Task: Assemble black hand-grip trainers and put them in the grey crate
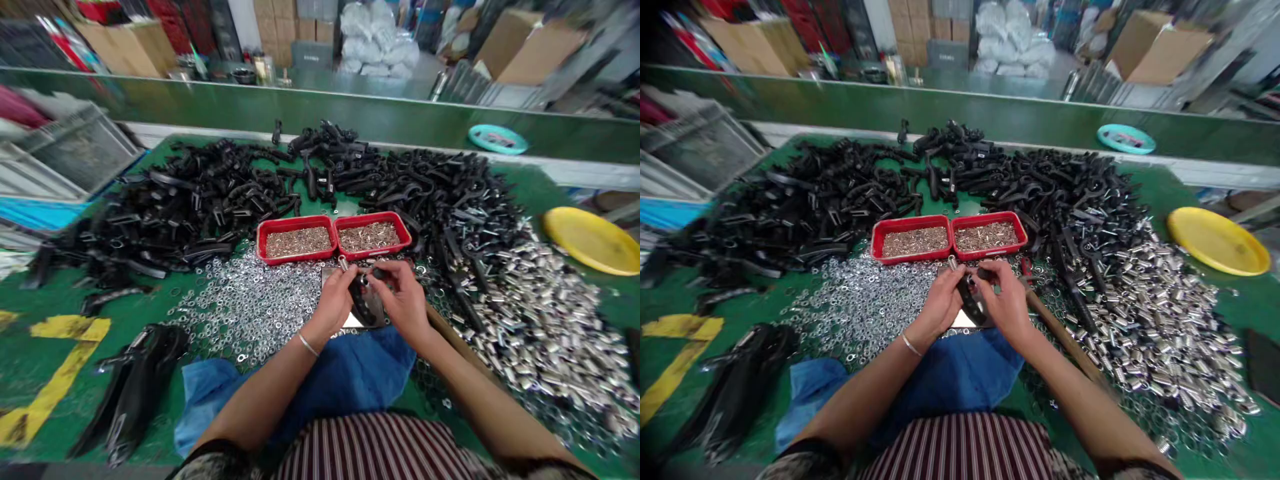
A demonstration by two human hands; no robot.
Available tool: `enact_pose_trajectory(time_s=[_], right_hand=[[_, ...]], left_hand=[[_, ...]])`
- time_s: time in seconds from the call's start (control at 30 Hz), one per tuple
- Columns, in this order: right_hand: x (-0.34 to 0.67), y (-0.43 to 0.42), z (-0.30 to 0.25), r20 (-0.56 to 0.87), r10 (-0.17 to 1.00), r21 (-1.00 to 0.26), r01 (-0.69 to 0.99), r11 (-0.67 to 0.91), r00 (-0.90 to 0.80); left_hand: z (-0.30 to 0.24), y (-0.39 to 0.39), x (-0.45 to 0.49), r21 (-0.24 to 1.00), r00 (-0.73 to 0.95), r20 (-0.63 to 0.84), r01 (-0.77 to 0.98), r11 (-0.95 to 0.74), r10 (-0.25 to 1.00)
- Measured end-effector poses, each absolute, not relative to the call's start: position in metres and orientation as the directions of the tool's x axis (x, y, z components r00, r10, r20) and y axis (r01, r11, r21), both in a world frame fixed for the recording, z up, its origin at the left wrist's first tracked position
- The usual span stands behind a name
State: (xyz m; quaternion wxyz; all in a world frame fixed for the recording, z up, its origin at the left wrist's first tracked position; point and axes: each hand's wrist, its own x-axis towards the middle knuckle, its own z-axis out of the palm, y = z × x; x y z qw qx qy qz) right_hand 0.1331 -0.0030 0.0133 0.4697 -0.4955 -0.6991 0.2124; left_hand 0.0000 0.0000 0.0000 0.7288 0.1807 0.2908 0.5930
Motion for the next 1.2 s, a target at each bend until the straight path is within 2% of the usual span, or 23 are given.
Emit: enact_pose_trajectory(time_s=[0.1, 0.23, 0.4, 0.47, 0.53, 0.6, 0.67, 0.8, 0.87, 0.93, 0.97, 1.0, 1.07, 1.1, 1.17, 1.2], right_hand=[[0.14, -0.009, 0.02, 0.474, 0.841, -0.615, 0.586, 0.528, -0.261], [0.156, -0.009, 0.027, 0.422, 0.779, -0.44, 0.646, 0.623, -0.464], [0.176, 0.003, 0.035, 0.374, 0.678, -0.323, 0.597, 0.735, -0.633], [0.177, 0.009, 0.037, 0.31, 0.673, -0.35, 0.578, 0.737, -0.671], [0.172, 0.012, 0.037, 0.183, 0.762, -0.528, 0.591, 0.609, -0.621], [0.163, 0.012, 0.035, -0.018, 0.854, -0.76, 0.562, 0.327, -0.52], [0.151, 0.008, 0.035, -0.176, 0.871, -0.873, 0.482, 0.077, -0.458], [0.138, -0.001, 0.04, -0.22, 0.874, -0.93, 0.363, -0.054, -0.433], [0.139, -0.001, 0.041, -0.351, 0.765, -0.931, 0.285, -0.227, -0.54], [0.143, 0.0, 0.041, -0.45, 0.627, -0.892, 0.291, -0.344, -0.636], [0.146, 0.001, 0.04, -0.45, 0.628, -0.893, 0.331, -0.306, -0.635], [0.148, 0.001, 0.04, -0.405, 0.693, -0.902, 0.383, -0.198, -0.596], [0.151, 0.0, 0.039, -0.173, 0.858, -0.86, 0.5, 0.108, -0.483], [0.152, -0.001, 0.039, -0.066, 0.892, -0.817, 0.538, 0.209, -0.447], [0.153, -0.005, 0.038, -0.016, 0.899, -0.804, 0.54, 0.249, -0.438], [0.153, -0.008, 0.038, -0.074, 0.88, -0.836, 0.51, 0.202, -0.47]], left_hand=[[-0.003, 0.001, -0.001, 0.609, 0.121, -0.195, -0.763, 0.216, 0.973], [-0.004, 0.002, -0.003, 0.677, 0.11, -0.201, -0.703, 0.22, 0.973], [-0.002, 0.0, -0.005, 0.78, 0.187, -0.207, -0.561, 0.278, 0.96], [-0.003, -0.001, -0.007, 0.861, 0.165, -0.174, -0.453, 0.231, 0.971], [-0.004, 0.0, -0.009, 0.944, 0.114, -0.118, -0.296, 0.147, 0.986], [-0.003, 0.001, -0.013, 0.988, 0.068, -0.051, -0.139, 0.06, 0.996], [-0.001, 0.002, -0.018, 0.999, 0.03, 0.035, -0.012, -0.035, 0.999], [0.009, 0.001, -0.031, 0.942, 0.055, 0.286, 0.169, -0.291, 0.957], [0.014, 0.0, -0.036, 0.889, 0.137, 0.383, 0.214, -0.404, 0.914], [0.016, -0.001, -0.038, 0.86, 0.182, 0.393, 0.274, -0.43, 0.901], [0.016, -0.001, -0.037, 0.866, 0.169, 0.361, 0.305, -0.397, 0.917], [0.016, -0.002, -0.036, 0.882, 0.142, 0.312, 0.324, -0.342, 0.939], [0.013, -0.004, -0.032, 0.921, 0.081, 0.208, 0.321, -0.223, 0.975], [0.012, -0.005, -0.03, 0.93, 0.065, 0.182, 0.313, -0.194, 0.981], [0.012, -0.009, -0.027, 0.917, 0.076, 0.22, 0.323, -0.233, 0.972], [0.012, -0.012, -0.027, 0.896, 0.099, 0.271, 0.338, -0.289, 0.957]])
